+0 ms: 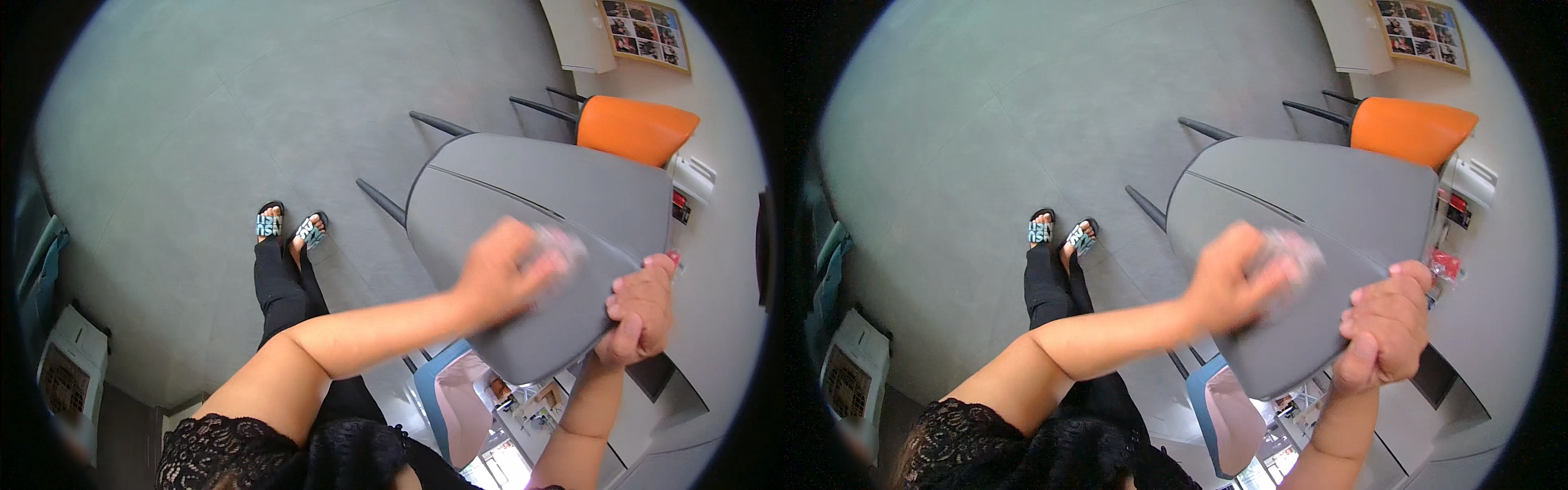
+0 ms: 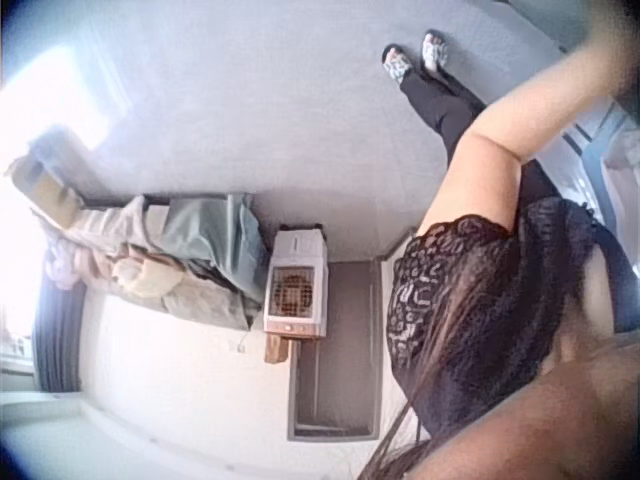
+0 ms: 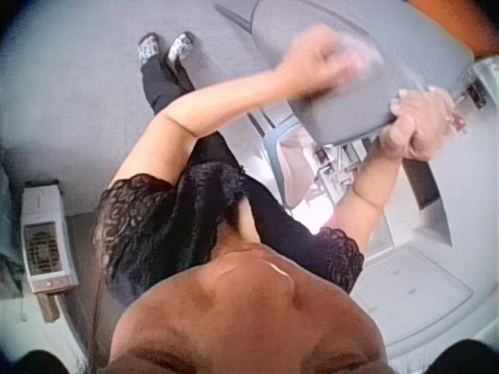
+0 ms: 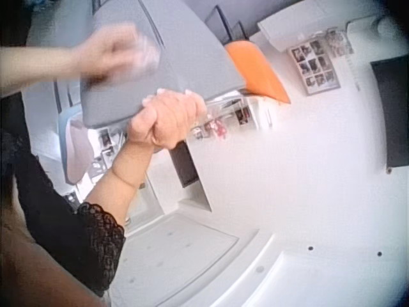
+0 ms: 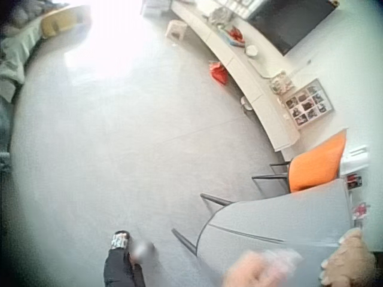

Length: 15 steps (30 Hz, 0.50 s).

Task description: The person wipes the seat and backrest of a grey upholstered chair using a cloth. They systematically clean the seat, backrest, and underside of the chair, then flip it to clean the base and legs.

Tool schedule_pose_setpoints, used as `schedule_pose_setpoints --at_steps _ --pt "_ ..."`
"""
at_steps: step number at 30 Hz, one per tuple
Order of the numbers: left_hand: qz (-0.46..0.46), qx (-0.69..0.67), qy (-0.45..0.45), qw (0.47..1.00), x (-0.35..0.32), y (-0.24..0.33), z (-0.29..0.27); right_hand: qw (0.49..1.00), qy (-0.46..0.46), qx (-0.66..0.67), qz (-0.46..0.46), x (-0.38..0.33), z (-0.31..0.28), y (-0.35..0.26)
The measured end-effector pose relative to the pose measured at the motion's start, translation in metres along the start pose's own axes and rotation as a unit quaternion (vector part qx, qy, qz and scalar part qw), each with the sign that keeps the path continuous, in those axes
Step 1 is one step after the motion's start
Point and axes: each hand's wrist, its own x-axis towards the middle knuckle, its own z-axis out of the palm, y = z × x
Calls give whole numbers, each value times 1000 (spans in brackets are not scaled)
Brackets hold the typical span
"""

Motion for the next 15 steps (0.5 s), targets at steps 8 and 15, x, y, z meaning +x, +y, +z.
schedule_pose_setpoints --at_steps 8,15 --pt "-199 210 -2 957 4 -99 -30 999 25 39 -3 7 2 1" --pt "13 19 -38 999 3 51 -2 998 36 42 -8 8 0 0"
